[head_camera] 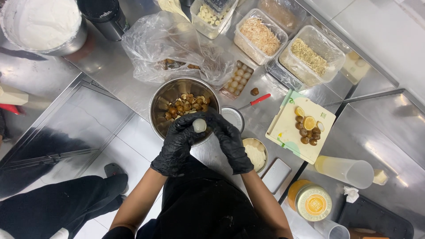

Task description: Peeling the skins off cooked chestnuts and placing them into a metal bowl on a commercial kitchen counter.

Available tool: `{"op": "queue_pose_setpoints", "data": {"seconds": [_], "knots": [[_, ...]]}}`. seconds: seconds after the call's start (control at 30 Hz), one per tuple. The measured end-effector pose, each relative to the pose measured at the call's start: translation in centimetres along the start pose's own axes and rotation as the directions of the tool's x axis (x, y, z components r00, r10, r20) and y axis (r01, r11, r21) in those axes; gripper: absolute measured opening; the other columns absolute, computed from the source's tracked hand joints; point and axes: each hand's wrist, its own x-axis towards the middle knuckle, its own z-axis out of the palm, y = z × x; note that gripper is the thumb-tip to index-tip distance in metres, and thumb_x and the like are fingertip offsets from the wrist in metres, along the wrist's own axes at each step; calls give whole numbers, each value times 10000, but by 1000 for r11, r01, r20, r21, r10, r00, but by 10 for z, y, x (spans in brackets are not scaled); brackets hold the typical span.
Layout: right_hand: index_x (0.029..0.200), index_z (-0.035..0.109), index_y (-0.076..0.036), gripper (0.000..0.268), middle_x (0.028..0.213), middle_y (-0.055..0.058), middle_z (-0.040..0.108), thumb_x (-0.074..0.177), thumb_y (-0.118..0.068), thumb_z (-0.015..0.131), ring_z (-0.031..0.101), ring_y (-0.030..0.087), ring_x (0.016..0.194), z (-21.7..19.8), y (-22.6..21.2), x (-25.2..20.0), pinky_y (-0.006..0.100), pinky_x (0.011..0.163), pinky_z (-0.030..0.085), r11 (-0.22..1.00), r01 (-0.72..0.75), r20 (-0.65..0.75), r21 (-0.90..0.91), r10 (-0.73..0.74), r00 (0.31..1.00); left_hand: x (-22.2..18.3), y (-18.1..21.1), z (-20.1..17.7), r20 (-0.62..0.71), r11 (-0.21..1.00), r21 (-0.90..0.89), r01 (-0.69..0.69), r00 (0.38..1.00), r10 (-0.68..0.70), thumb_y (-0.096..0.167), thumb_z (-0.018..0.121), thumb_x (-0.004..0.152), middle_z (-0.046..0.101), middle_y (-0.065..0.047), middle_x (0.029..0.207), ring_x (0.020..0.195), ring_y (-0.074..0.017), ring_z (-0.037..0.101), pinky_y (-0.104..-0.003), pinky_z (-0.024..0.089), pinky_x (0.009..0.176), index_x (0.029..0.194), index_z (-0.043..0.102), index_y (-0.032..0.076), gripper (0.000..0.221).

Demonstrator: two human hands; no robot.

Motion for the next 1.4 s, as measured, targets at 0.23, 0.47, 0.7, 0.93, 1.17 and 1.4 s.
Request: {"op": "queue_pose_setpoints", "data": {"seconds": [0.23,0.47,0.7,0.93,1.17,1.4], "knots": [[1248,686,-35,351,1183,37,702,911,55,730,676,132,1075,-8,-1,-15,296,932,601,989,-25,-11,146,27,1000,-2,10,21,-6,990,85,112,994,-112,83,729,912,732,-83,1194,1108,-218,691,-366,571,995,1244,708,36,336],[1329,673,-81,449,1291,70,655,908,72,707,662,178,1126,0,1,6,320,945,587,994,58,-32,-93,-62,998,10,-36,-31,25,947,280,-159,987,159,-23,698,919,697,-90,1262,1184,-209,663,-366,538,1063,1230,718,63,323],[1396,647,-84,448,1267,53,699,954,-11,664,674,153,1088,-20,-35,-13,323,878,594,915,-295,108,276,276,955,-4,-16,18,162,665,645,-377,918,363,-107,715,895,680,-101,1251,1183,-218,674,-331,589,1018,1259,697,90,414],[1248,675,-7,404,1100,67,730,855,38,756,696,155,979,-81,66,-88,320,896,591,904,-289,-67,316,325,943,-10,-80,22,381,360,859,-363,924,23,-17,651,907,644,-104,1275,1177,-215,675,-315,570,1009,1434,613,164,559],[1205,716,-98,375,1066,50,724,839,-45,779,677,163,875,-130,73,-135,287,795,567,841,-405,-464,-359,216,859,-10,-85,38,507,392,821,-416,847,-162,77,694,903,463,-194,1550,1427,-326,457,-431,408,1159,1588,284,91,798],[1198,714,-86,338,1113,113,687,866,-56,769,667,254,947,-141,118,-148,346,816,546,723,-180,-408,-667,-153,900,-6,-66,44,372,353,890,-288,907,-199,154,710,904,566,-176,1363,1118,-271,639,-389,537,1006,1595,302,151,802]]}}
